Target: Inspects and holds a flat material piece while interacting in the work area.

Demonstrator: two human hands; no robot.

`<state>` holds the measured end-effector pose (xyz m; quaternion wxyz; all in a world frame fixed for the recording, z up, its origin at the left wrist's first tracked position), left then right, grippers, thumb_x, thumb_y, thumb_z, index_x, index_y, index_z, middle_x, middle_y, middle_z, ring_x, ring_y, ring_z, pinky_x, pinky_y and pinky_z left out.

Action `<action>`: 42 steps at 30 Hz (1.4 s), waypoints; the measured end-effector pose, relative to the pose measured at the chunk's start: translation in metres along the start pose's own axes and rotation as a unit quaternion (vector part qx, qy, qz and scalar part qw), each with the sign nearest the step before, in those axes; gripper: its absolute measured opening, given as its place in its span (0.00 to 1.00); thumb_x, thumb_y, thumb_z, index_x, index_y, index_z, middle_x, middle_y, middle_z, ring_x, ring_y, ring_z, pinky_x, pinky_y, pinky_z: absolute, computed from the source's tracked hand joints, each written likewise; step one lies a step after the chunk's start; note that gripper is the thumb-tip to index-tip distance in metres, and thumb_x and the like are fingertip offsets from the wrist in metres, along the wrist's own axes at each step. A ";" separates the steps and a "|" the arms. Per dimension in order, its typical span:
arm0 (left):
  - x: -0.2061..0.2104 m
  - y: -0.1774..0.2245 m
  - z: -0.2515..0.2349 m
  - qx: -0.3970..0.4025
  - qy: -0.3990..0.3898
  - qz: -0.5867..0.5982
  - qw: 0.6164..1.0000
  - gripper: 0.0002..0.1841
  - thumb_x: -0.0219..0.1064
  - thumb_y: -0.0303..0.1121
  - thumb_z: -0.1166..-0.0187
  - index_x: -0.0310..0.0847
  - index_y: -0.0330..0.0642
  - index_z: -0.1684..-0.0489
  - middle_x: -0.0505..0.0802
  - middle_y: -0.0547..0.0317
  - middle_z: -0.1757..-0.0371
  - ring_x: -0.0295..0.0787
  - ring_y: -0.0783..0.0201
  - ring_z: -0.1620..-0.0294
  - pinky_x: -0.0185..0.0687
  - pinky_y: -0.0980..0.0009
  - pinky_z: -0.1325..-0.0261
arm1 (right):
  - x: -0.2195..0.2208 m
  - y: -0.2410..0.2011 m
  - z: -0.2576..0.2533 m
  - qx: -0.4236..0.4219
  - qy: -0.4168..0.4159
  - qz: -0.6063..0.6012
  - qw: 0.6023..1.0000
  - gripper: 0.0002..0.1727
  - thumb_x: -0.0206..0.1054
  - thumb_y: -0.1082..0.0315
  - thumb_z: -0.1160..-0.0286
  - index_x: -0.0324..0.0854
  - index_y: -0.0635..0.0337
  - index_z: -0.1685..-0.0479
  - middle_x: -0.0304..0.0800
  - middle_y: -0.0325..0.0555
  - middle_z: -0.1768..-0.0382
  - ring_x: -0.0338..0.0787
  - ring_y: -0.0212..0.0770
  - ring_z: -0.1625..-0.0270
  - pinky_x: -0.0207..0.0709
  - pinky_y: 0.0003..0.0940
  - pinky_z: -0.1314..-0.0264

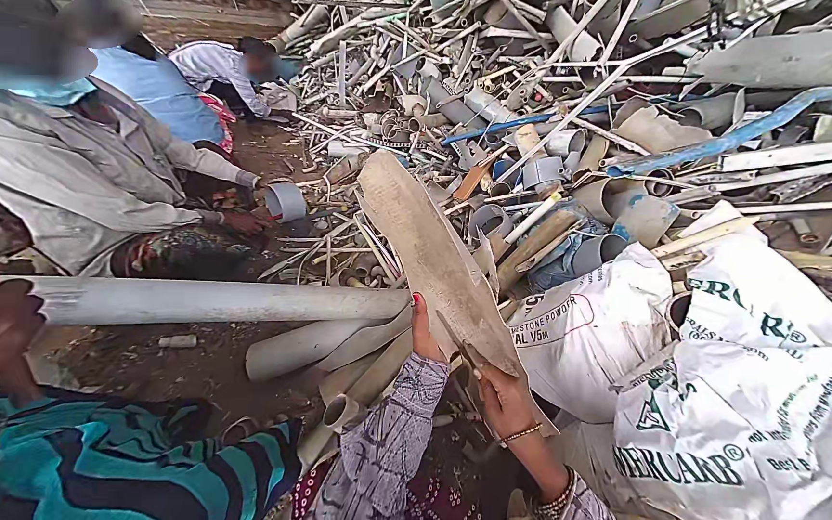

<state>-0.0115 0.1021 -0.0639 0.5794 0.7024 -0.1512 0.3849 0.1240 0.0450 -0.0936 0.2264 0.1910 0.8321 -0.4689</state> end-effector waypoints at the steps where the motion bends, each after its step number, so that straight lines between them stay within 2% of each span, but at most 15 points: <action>1: 0.000 -0.001 0.001 -0.002 0.002 0.002 1.000 0.25 0.29 0.40 0.07 0.51 0.35 0.18 0.80 0.60 0.36 0.81 0.81 0.37 0.79 0.78 0.35 | -0.003 0.006 -0.002 0.010 0.013 0.013 1.000 0.24 0.54 0.81 0.24 0.81 0.73 0.29 0.95 0.67 0.51 0.96 0.61 0.62 0.86 0.56 0.54; 3: -0.001 -0.006 0.000 -0.011 -0.004 -0.005 1.000 0.26 0.29 0.40 0.07 0.48 0.34 0.16 0.78 0.56 0.32 0.78 0.78 0.34 0.77 0.77 0.32 | -0.004 0.001 0.000 0.009 0.001 0.013 1.000 0.24 0.54 0.82 0.24 0.81 0.74 0.29 0.95 0.68 0.50 0.97 0.63 0.58 0.87 0.56 0.50; 5: 0.000 -0.004 -0.003 -0.003 -0.009 -0.006 1.000 0.27 0.29 0.40 0.07 0.46 0.35 0.14 0.76 0.55 0.28 0.77 0.77 0.31 0.75 0.76 0.29 | 0.001 -0.008 0.004 -0.013 -0.013 -0.013 1.000 0.24 0.54 0.79 0.23 0.82 0.73 0.30 0.92 0.61 0.67 0.85 0.46 0.75 0.81 0.37 0.67; 6: 0.000 -0.001 -0.002 -0.001 -0.004 -0.003 1.000 0.27 0.28 0.40 0.07 0.45 0.35 0.13 0.76 0.55 0.28 0.76 0.77 0.31 0.75 0.76 0.29 | 0.001 -0.006 0.005 -0.014 -0.010 -0.009 1.000 0.24 0.54 0.79 0.23 0.82 0.73 0.30 0.92 0.60 0.68 0.83 0.44 0.78 0.80 0.37 0.69; 9: -0.001 0.003 -0.001 0.001 0.016 0.010 1.000 0.26 0.29 0.40 0.06 0.50 0.35 0.17 0.80 0.58 0.36 0.81 0.79 0.38 0.79 0.77 0.35 | -0.006 0.001 0.004 -0.002 0.006 0.055 0.998 0.25 0.55 0.83 0.28 0.82 0.73 0.29 0.95 0.69 0.59 0.96 0.64 0.66 0.86 0.58 0.60; 12: -0.001 0.008 -0.005 0.019 -0.002 0.037 0.999 0.24 0.28 0.41 0.07 0.54 0.38 0.20 0.84 0.63 0.38 0.83 0.79 0.38 0.81 0.75 0.35 | 0.001 -0.013 0.009 -0.032 -0.027 -0.025 0.999 0.23 0.54 0.80 0.23 0.82 0.74 0.30 0.94 0.61 0.65 0.87 0.44 0.74 0.82 0.35 0.63; 16: -0.003 0.012 -0.006 0.027 0.005 0.039 0.999 0.23 0.28 0.41 0.06 0.56 0.39 0.23 0.86 0.65 0.44 0.86 0.78 0.43 0.85 0.74 0.40 | -0.002 0.008 0.004 0.009 0.009 0.034 0.999 0.26 0.54 0.83 0.27 0.81 0.73 0.29 0.94 0.67 0.65 0.91 0.57 0.75 0.84 0.54 0.66; 19: -0.002 0.013 -0.009 0.038 -0.004 0.041 0.998 0.24 0.27 0.41 0.06 0.55 0.39 0.22 0.85 0.65 0.42 0.84 0.79 0.41 0.83 0.75 0.37 | 0.008 -0.005 0.008 -0.026 -0.025 -0.046 0.998 0.24 0.53 0.79 0.22 0.81 0.74 0.28 0.92 0.60 0.69 0.79 0.40 0.79 0.78 0.33 0.69; 23: -0.003 0.011 -0.006 0.040 -0.002 0.030 0.999 0.22 0.30 0.40 0.07 0.57 0.39 0.25 0.86 0.66 0.45 0.86 0.80 0.44 0.84 0.76 0.39 | -0.006 0.006 0.001 -0.003 0.006 0.026 1.000 0.25 0.54 0.82 0.26 0.83 0.72 0.30 0.95 0.68 0.60 0.95 0.62 0.68 0.85 0.57 0.61; 26: -0.002 0.012 -0.008 0.044 -0.013 0.029 0.999 0.24 0.29 0.40 0.07 0.53 0.37 0.20 0.84 0.65 0.39 0.83 0.80 0.39 0.81 0.76 0.35 | -0.001 -0.006 0.006 -0.035 -0.017 -0.021 0.999 0.23 0.54 0.80 0.23 0.83 0.73 0.31 0.94 0.61 0.64 0.88 0.48 0.73 0.82 0.38 0.64; 30: -0.001 0.013 -0.006 0.033 -0.001 0.044 0.998 0.22 0.28 0.40 0.06 0.57 0.40 0.25 0.87 0.65 0.45 0.87 0.78 0.44 0.85 0.75 0.40 | -0.013 0.003 0.000 0.015 -0.005 0.049 0.999 0.25 0.55 0.82 0.26 0.83 0.70 0.29 0.95 0.70 0.54 0.95 0.70 0.61 0.84 0.64 0.59; 33: -0.001 0.015 -0.008 0.044 -0.002 0.043 0.998 0.22 0.28 0.39 0.07 0.55 0.39 0.23 0.85 0.66 0.43 0.84 0.80 0.42 0.82 0.77 0.38 | -0.006 -0.009 0.006 -0.017 -0.039 0.010 0.999 0.24 0.55 0.79 0.23 0.83 0.70 0.29 0.96 0.63 0.59 0.93 0.55 0.68 0.85 0.48 0.60; 37: 0.000 0.016 -0.005 0.035 0.005 0.046 0.998 0.21 0.28 0.39 0.06 0.57 0.40 0.26 0.87 0.67 0.47 0.87 0.80 0.46 0.85 0.77 0.41 | -0.013 -0.002 0.004 0.009 -0.012 0.072 0.997 0.25 0.55 0.81 0.27 0.83 0.70 0.29 0.93 0.67 0.66 0.93 0.65 0.71 0.83 0.60 0.67; 40: -0.004 0.017 -0.012 0.046 0.000 0.030 0.998 0.23 0.28 0.40 0.07 0.55 0.39 0.22 0.85 0.66 0.43 0.84 0.80 0.41 0.82 0.76 0.37 | -0.007 -0.012 0.008 0.002 -0.066 -0.010 0.998 0.24 0.54 0.78 0.21 0.82 0.69 0.28 0.92 0.59 0.69 0.83 0.45 0.77 0.80 0.39 0.68; 42: -0.007 0.021 -0.014 0.053 0.011 0.034 0.998 0.22 0.28 0.41 0.06 0.60 0.41 0.27 0.87 0.67 0.46 0.87 0.79 0.44 0.85 0.75 0.40 | -0.013 -0.002 0.004 0.013 -0.037 0.037 0.999 0.24 0.55 0.80 0.23 0.82 0.69 0.28 0.94 0.66 0.64 0.92 0.60 0.71 0.84 0.56 0.63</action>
Point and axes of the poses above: each hand's wrist, its own z-axis away from the middle knuckle, its own x-axis out of the palm, y = z × x, the point moved 8 cm from there along -z, towards the middle knuckle
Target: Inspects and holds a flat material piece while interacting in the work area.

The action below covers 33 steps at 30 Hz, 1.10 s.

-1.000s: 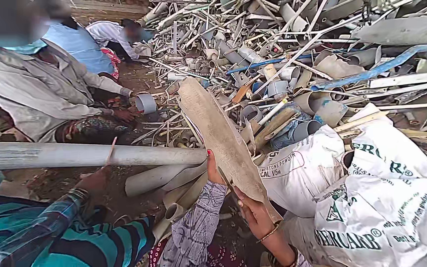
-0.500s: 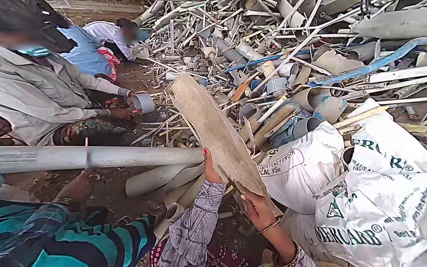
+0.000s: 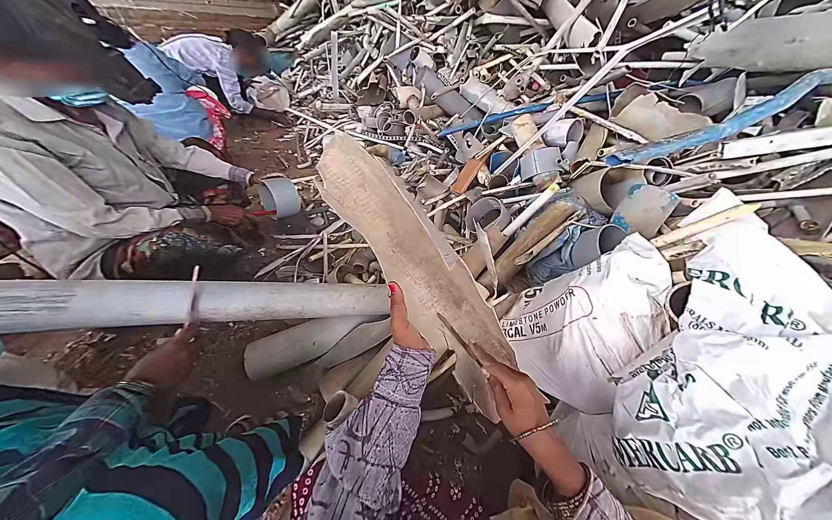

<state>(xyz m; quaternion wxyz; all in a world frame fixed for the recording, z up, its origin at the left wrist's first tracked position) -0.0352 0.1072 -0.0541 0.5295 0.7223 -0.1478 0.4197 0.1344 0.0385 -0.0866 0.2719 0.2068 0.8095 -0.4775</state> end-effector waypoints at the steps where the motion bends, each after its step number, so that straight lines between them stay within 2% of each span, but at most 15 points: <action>1: -0.001 0.000 0.001 -0.001 0.005 -0.002 1.000 0.22 0.28 0.41 0.06 0.59 0.41 0.26 0.87 0.67 0.46 0.86 0.79 0.44 0.85 0.74 0.40 | -0.002 0.005 -0.001 0.007 0.016 0.020 1.000 0.25 0.55 0.80 0.24 0.83 0.69 0.28 0.94 0.68 0.63 0.93 0.65 0.70 0.84 0.61 0.63; 5: 0.002 0.003 -0.002 0.006 0.003 0.021 1.000 0.22 0.27 0.40 0.06 0.60 0.42 0.28 0.88 0.68 0.49 0.88 0.78 0.46 0.86 0.75 0.42 | 0.010 -0.006 0.005 -0.050 -0.010 -0.036 0.998 0.24 0.54 0.78 0.22 0.83 0.70 0.29 0.91 0.57 0.72 0.84 0.46 0.77 0.80 0.39 0.69; 8: 0.000 0.004 -0.001 0.008 0.000 0.024 1.000 0.21 0.28 0.40 0.06 0.62 0.43 0.31 0.90 0.69 0.52 0.89 0.77 0.48 0.87 0.73 0.43 | 0.003 0.005 -0.001 -0.022 0.030 0.032 0.999 0.25 0.55 0.80 0.26 0.84 0.68 0.30 0.95 0.66 0.64 0.95 0.65 0.68 0.84 0.61 0.65; 12: 0.001 0.005 -0.001 0.015 0.010 -0.002 1.000 0.22 0.29 0.38 0.06 0.57 0.39 0.24 0.85 0.66 0.45 0.85 0.80 0.44 0.83 0.76 0.38 | 0.009 -0.009 0.003 -0.048 -0.009 -0.036 0.998 0.23 0.54 0.78 0.21 0.83 0.68 0.28 0.92 0.58 0.69 0.85 0.48 0.76 0.81 0.40 0.68; 15: 0.002 0.003 0.004 -0.005 0.020 0.004 1.000 0.22 0.29 0.40 0.06 0.59 0.40 0.25 0.86 0.66 0.46 0.86 0.79 0.45 0.84 0.75 0.40 | 0.003 0.002 0.000 -0.015 0.025 0.032 0.999 0.25 0.55 0.79 0.26 0.84 0.68 0.29 0.94 0.65 0.66 0.93 0.62 0.72 0.84 0.59 0.68; 18: 0.005 0.003 0.002 0.002 0.004 0.012 1.000 0.21 0.29 0.38 0.06 0.58 0.40 0.27 0.87 0.68 0.48 0.86 0.80 0.46 0.85 0.76 0.41 | 0.007 -0.006 0.001 -0.005 -0.048 -0.047 0.998 0.24 0.53 0.78 0.20 0.80 0.68 0.25 0.91 0.58 0.68 0.80 0.43 0.76 0.77 0.37 0.67; 20: 0.005 0.006 0.003 0.004 0.011 0.011 1.000 0.20 0.29 0.38 0.06 0.60 0.42 0.29 0.88 0.69 0.50 0.87 0.81 0.48 0.86 0.76 0.43 | 0.000 -0.003 -0.001 -0.006 -0.004 0.015 1.000 0.25 0.55 0.80 0.24 0.83 0.67 0.28 0.94 0.63 0.66 0.92 0.57 0.73 0.84 0.53 0.66; 22: 0.004 0.002 0.005 -0.002 0.014 0.009 1.000 0.20 0.30 0.38 0.06 0.60 0.40 0.28 0.88 0.67 0.50 0.88 0.79 0.49 0.86 0.75 0.43 | -0.004 0.001 -0.002 0.013 0.007 0.037 0.999 0.25 0.55 0.80 0.25 0.83 0.67 0.28 0.92 0.65 0.71 0.91 0.61 0.75 0.82 0.59 0.70; 24: 0.004 0.000 0.003 -0.003 0.016 0.008 1.000 0.20 0.30 0.37 0.06 0.60 0.40 0.28 0.87 0.67 0.50 0.87 0.79 0.49 0.86 0.76 0.43 | 0.005 -0.003 -0.001 0.017 -0.062 -0.037 0.997 0.24 0.51 0.75 0.16 0.79 0.66 0.25 0.83 0.47 0.76 0.78 0.38 0.77 0.74 0.33 0.70; 25: 0.004 0.001 0.003 -0.003 0.013 0.009 1.000 0.20 0.29 0.37 0.06 0.60 0.40 0.28 0.87 0.68 0.50 0.87 0.79 0.48 0.85 0.76 0.43 | 0.006 -0.006 -0.001 0.002 -0.059 -0.037 0.998 0.23 0.52 0.75 0.17 0.80 0.67 0.25 0.86 0.47 0.74 0.81 0.38 0.75 0.77 0.31 0.69; 26: 0.004 0.001 0.003 -0.004 0.008 0.012 1.000 0.21 0.29 0.38 0.06 0.60 0.40 0.28 0.87 0.68 0.50 0.87 0.79 0.48 0.85 0.75 0.42 | 0.002 -0.006 -0.001 -0.007 -0.028 -0.003 1.000 0.24 0.55 0.78 0.22 0.82 0.67 0.27 0.94 0.58 0.67 0.92 0.51 0.71 0.85 0.46 0.65; 28: 0.005 -0.001 0.004 -0.011 0.008 0.020 1.000 0.20 0.29 0.38 0.07 0.62 0.41 0.32 0.89 0.68 0.53 0.89 0.79 0.50 0.87 0.75 0.45 | -0.001 -0.003 -0.002 0.003 0.011 0.051 0.999 0.26 0.55 0.80 0.25 0.83 0.66 0.28 0.92 0.65 0.69 0.92 0.63 0.73 0.83 0.60 0.70; 31: 0.004 -0.001 0.002 -0.012 0.003 0.030 0.999 0.20 0.30 0.38 0.07 0.61 0.42 0.31 0.89 0.69 0.53 0.89 0.79 0.50 0.87 0.75 0.44 | 0.006 -0.007 0.000 0.013 -0.082 -0.075 0.994 0.24 0.50 0.75 0.16 0.78 0.68 0.25 0.80 0.44 0.79 0.74 0.32 0.80 0.73 0.26 0.71; 32: 0.005 0.002 0.002 -0.008 0.002 0.031 0.999 0.19 0.29 0.38 0.07 0.61 0.42 0.31 0.89 0.69 0.53 0.89 0.79 0.49 0.87 0.75 0.44 | 0.004 -0.006 0.000 0.003 -0.070 -0.075 0.995 0.23 0.52 0.76 0.18 0.80 0.69 0.26 0.83 0.47 0.78 0.77 0.35 0.79 0.75 0.29 0.71; 33: 0.004 0.004 0.001 -0.003 0.002 0.032 0.999 0.20 0.29 0.38 0.07 0.62 0.43 0.32 0.89 0.70 0.53 0.89 0.79 0.49 0.87 0.74 0.44 | -0.002 -0.004 -0.001 -0.004 -0.035 -0.031 0.999 0.23 0.55 0.77 0.21 0.82 0.69 0.28 0.92 0.58 0.71 0.88 0.49 0.75 0.83 0.45 0.66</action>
Point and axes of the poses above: each hand's wrist, its own z-axis away from the middle knuckle, its own x-axis out of the palm, y = z × x, the point moved 8 cm from there along -z, towards the middle knuckle
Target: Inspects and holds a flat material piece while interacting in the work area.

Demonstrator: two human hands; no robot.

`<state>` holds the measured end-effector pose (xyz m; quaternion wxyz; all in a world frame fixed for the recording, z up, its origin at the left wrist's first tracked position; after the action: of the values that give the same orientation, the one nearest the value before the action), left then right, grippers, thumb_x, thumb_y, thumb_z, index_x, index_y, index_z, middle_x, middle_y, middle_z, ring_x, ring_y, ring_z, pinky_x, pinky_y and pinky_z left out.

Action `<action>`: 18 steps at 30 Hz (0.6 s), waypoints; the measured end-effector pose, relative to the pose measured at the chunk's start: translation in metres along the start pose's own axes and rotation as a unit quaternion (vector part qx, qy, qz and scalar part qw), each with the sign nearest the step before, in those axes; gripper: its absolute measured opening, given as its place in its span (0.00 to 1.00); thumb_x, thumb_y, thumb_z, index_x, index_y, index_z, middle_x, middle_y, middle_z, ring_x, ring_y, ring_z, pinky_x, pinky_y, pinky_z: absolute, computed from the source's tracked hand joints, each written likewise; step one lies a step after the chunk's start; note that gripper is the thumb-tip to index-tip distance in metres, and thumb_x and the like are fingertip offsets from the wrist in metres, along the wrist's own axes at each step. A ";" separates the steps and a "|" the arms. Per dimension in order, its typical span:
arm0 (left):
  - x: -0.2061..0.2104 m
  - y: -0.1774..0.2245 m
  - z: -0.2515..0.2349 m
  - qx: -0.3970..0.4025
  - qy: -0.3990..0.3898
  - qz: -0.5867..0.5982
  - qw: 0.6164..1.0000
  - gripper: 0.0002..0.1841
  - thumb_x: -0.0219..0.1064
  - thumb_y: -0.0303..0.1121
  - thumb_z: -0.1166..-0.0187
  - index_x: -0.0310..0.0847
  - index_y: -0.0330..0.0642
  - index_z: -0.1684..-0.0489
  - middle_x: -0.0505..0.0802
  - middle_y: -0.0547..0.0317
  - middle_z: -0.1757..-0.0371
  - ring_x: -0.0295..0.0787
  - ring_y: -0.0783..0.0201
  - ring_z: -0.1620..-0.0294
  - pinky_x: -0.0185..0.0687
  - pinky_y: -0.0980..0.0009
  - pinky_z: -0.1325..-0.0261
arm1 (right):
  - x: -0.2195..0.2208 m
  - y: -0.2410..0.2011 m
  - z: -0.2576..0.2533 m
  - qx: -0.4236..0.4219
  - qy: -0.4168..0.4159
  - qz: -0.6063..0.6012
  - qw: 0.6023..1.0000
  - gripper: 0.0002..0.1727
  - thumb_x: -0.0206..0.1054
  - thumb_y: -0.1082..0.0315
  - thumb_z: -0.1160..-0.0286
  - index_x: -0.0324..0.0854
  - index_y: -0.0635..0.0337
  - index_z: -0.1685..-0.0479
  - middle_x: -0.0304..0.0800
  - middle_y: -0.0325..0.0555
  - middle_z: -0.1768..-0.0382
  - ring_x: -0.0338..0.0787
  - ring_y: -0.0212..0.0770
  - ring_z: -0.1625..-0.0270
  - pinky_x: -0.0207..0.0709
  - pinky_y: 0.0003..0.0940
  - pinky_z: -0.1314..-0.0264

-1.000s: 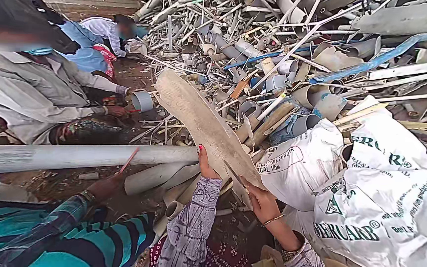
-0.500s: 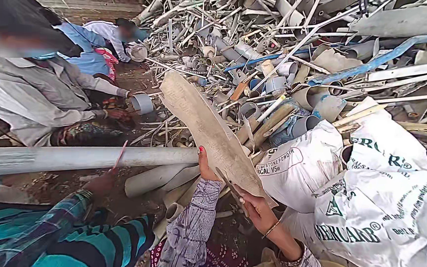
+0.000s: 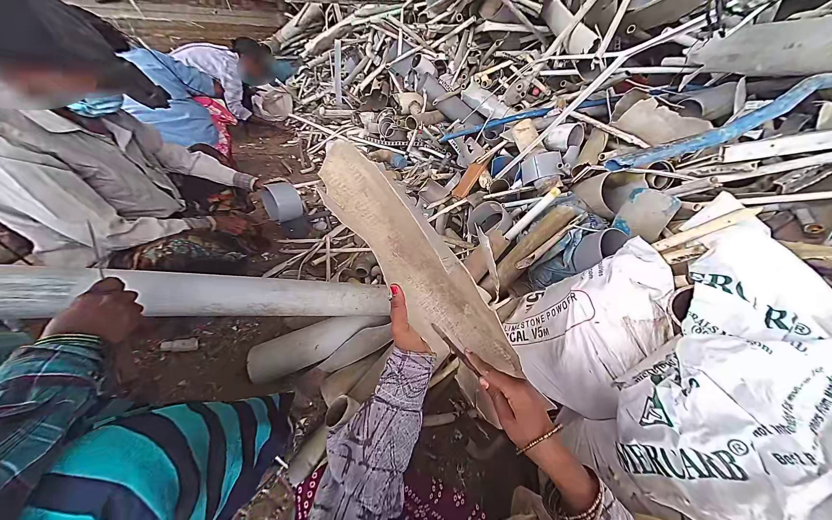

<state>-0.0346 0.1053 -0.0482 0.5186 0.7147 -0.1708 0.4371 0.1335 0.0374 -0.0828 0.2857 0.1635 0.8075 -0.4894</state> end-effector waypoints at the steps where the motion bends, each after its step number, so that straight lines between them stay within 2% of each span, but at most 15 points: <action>1: 0.000 0.002 0.000 0.005 0.000 -0.002 1.000 0.20 0.28 0.38 0.06 0.62 0.43 0.32 0.89 0.70 0.53 0.88 0.79 0.49 0.87 0.74 0.44 | -0.004 0.004 0.000 0.006 0.031 0.038 0.999 0.24 0.55 0.79 0.23 0.83 0.68 0.29 0.95 0.65 0.65 0.94 0.61 0.70 0.85 0.58 0.63; 2: -0.001 0.002 -0.001 0.010 0.002 -0.004 1.000 0.20 0.28 0.39 0.06 0.63 0.42 0.32 0.89 0.69 0.53 0.88 0.79 0.49 0.87 0.74 0.44 | -0.006 0.005 0.001 0.009 0.044 0.061 0.997 0.24 0.55 0.79 0.24 0.83 0.68 0.29 0.94 0.67 0.64 0.94 0.66 0.68 0.83 0.63 0.63; 3: -0.002 0.003 -0.002 0.015 0.002 -0.005 1.000 0.20 0.28 0.39 0.06 0.63 0.42 0.32 0.89 0.69 0.53 0.89 0.79 0.49 0.87 0.74 0.44 | -0.003 0.002 0.002 0.006 0.032 0.057 0.998 0.25 0.55 0.79 0.24 0.83 0.67 0.28 0.95 0.66 0.63 0.94 0.65 0.67 0.84 0.62 0.62; 5: -0.002 0.006 -0.005 0.021 0.003 0.005 1.000 0.21 0.27 0.39 0.06 0.63 0.43 0.32 0.89 0.70 0.53 0.89 0.79 0.49 0.87 0.74 0.44 | 0.004 -0.003 0.005 -0.014 -0.010 0.011 1.000 0.24 0.54 0.78 0.21 0.82 0.67 0.28 0.95 0.60 0.61 0.91 0.53 0.69 0.84 0.49 0.60; 6: -0.002 0.008 -0.005 0.022 0.006 0.013 1.000 0.21 0.27 0.40 0.06 0.64 0.44 0.34 0.90 0.71 0.55 0.90 0.78 0.50 0.88 0.74 0.45 | 0.004 -0.002 0.005 -0.018 0.002 0.022 1.000 0.24 0.55 0.77 0.22 0.84 0.66 0.28 0.96 0.61 0.62 0.93 0.54 0.69 0.85 0.51 0.62; 7: -0.002 0.009 -0.005 0.024 0.013 0.022 0.999 0.21 0.27 0.40 0.06 0.66 0.45 0.37 0.92 0.72 0.57 0.91 0.78 0.52 0.89 0.74 0.47 | 0.001 0.001 0.003 -0.015 0.031 0.056 0.998 0.24 0.56 0.78 0.24 0.85 0.66 0.30 0.95 0.63 0.65 0.93 0.60 0.70 0.84 0.57 0.66; 9: -0.004 0.011 -0.003 0.029 0.024 0.016 0.999 0.20 0.28 0.39 0.06 0.65 0.44 0.36 0.90 0.71 0.57 0.90 0.79 0.53 0.88 0.75 0.47 | -0.001 0.005 0.003 -0.003 0.048 0.091 0.995 0.25 0.56 0.78 0.25 0.85 0.65 0.29 0.93 0.64 0.68 0.93 0.65 0.71 0.83 0.62 0.68; 11: -0.004 0.011 -0.006 0.035 0.018 0.000 0.999 0.20 0.27 0.39 0.06 0.64 0.43 0.35 0.90 0.71 0.56 0.90 0.79 0.52 0.87 0.75 0.46 | 0.003 -0.004 0.004 -0.011 0.003 0.045 0.999 0.24 0.56 0.78 0.22 0.83 0.66 0.28 0.95 0.65 0.61 0.96 0.64 0.64 0.85 0.61 0.58; 12: -0.005 0.012 -0.007 0.034 0.017 -0.002 0.999 0.21 0.27 0.39 0.06 0.64 0.44 0.34 0.90 0.71 0.56 0.89 0.79 0.52 0.87 0.75 0.46 | 0.004 -0.006 0.005 -0.023 0.003 0.041 0.999 0.24 0.56 0.78 0.23 0.84 0.66 0.29 0.96 0.64 0.61 0.96 0.61 0.65 0.86 0.58 0.59; 15: -0.005 0.012 -0.005 0.024 0.034 0.000 0.999 0.21 0.28 0.39 0.06 0.64 0.44 0.33 0.89 0.70 0.55 0.89 0.79 0.52 0.87 0.75 0.46 | -0.002 0.007 0.002 -0.011 0.058 0.110 0.992 0.25 0.55 0.78 0.25 0.85 0.64 0.30 0.92 0.64 0.68 0.93 0.64 0.72 0.82 0.62 0.71; 16: -0.007 0.011 -0.005 0.021 0.039 -0.005 0.999 0.20 0.29 0.39 0.06 0.62 0.42 0.31 0.88 0.68 0.53 0.89 0.79 0.51 0.87 0.75 0.46 | -0.001 0.006 0.002 -0.013 0.055 0.112 0.992 0.25 0.55 0.78 0.25 0.85 0.65 0.30 0.93 0.64 0.68 0.93 0.64 0.72 0.82 0.62 0.70; 18: -0.008 0.008 -0.008 0.005 0.042 -0.014 0.999 0.23 0.30 0.39 0.07 0.56 0.38 0.22 0.84 0.61 0.45 0.85 0.77 0.46 0.83 0.74 0.42 | 0.002 0.000 0.005 -0.038 0.023 0.076 0.996 0.24 0.54 0.77 0.24 0.85 0.67 0.30 0.97 0.62 0.57 0.96 0.59 0.66 0.87 0.54 0.61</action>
<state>-0.0483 0.1076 -0.0486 0.5281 0.7004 -0.1367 0.4603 0.1330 0.0328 -0.0855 0.3101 0.2245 0.8171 -0.4309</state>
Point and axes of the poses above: each hand's wrist, its own z-axis away from the middle knuckle, its own x-axis out of the palm, y = z × x, the point moved 8 cm from there along -z, towards the middle knuckle
